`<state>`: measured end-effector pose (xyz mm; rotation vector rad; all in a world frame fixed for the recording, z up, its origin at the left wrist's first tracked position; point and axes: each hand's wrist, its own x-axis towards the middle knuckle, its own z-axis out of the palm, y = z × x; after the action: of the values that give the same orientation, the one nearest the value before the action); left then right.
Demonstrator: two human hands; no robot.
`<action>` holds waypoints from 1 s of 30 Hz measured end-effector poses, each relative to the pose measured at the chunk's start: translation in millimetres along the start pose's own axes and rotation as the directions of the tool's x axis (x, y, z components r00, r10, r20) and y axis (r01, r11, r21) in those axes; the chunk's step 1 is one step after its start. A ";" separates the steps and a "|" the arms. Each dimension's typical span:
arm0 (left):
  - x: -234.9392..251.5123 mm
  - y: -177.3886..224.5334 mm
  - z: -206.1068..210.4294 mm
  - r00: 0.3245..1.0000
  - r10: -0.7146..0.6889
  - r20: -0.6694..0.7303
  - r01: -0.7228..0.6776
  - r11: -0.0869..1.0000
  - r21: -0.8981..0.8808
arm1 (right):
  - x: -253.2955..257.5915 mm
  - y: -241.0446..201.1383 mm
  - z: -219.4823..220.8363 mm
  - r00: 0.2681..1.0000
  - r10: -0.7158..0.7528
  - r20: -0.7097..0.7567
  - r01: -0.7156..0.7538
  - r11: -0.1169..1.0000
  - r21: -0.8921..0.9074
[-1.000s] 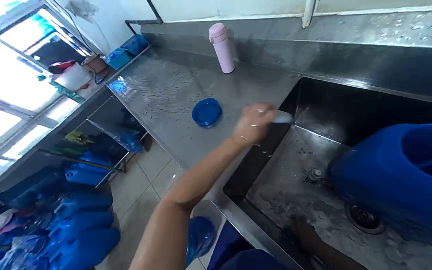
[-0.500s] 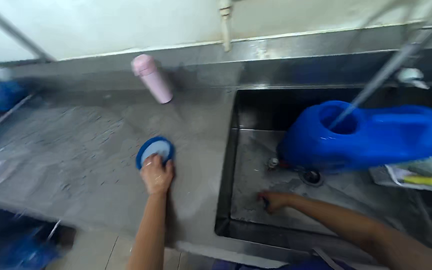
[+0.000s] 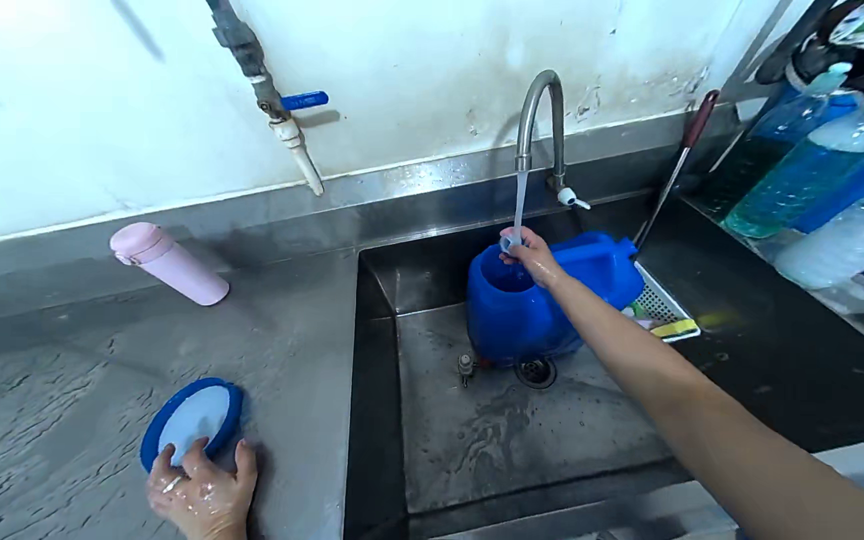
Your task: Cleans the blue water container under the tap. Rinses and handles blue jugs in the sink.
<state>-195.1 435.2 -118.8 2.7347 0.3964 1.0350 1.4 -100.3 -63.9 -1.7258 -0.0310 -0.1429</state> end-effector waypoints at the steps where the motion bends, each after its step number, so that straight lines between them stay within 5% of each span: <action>1: -7.7 5.9 -3.9 1.000 -0.017 0.003 0.017 1.000 0.008 | -0.9 -0.3 2.4 1.000 -0.021 -0.013 0.020 0.998 -0.063; 6: -49.4 46.3 -27.6 0.988 -0.112 0.109 0.106 0.992 0.061 | 0.4 -20.2 8.5 0.992 0.111 0.055 -0.085 0.934 -0.348; 11: -77.4 96.1 -44.1 0.903 -0.402 0.153 0.380 0.912 0.157 | 12.9 -27.4 15.3 0.908 0.348 0.233 -0.151 0.792 -0.592; 15: -89.7 129.4 -51.5 0.784 -0.600 0.157 0.566 0.796 0.216 | 13.2 -30.9 10.2 0.917 0.293 0.271 -0.090 0.813 -0.575; 20: -93.5 158.7 -50.8 0.717 -0.644 0.266 0.570 0.762 0.309 | 11.7 -23.8 5.3 0.947 0.179 0.266 -0.057 0.911 -0.409; 30: -83.7 164.5 -54.4 0.599 -0.734 0.320 0.616 0.678 0.400 | -2.3 -19.1 -4.2 0.960 0.018 0.280 0.113 0.889 -0.444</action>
<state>-262.2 257.8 -86.2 2.4931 1.4252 0.1156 -3.1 -101.2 -44.7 -2.2093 -0.2671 0.0655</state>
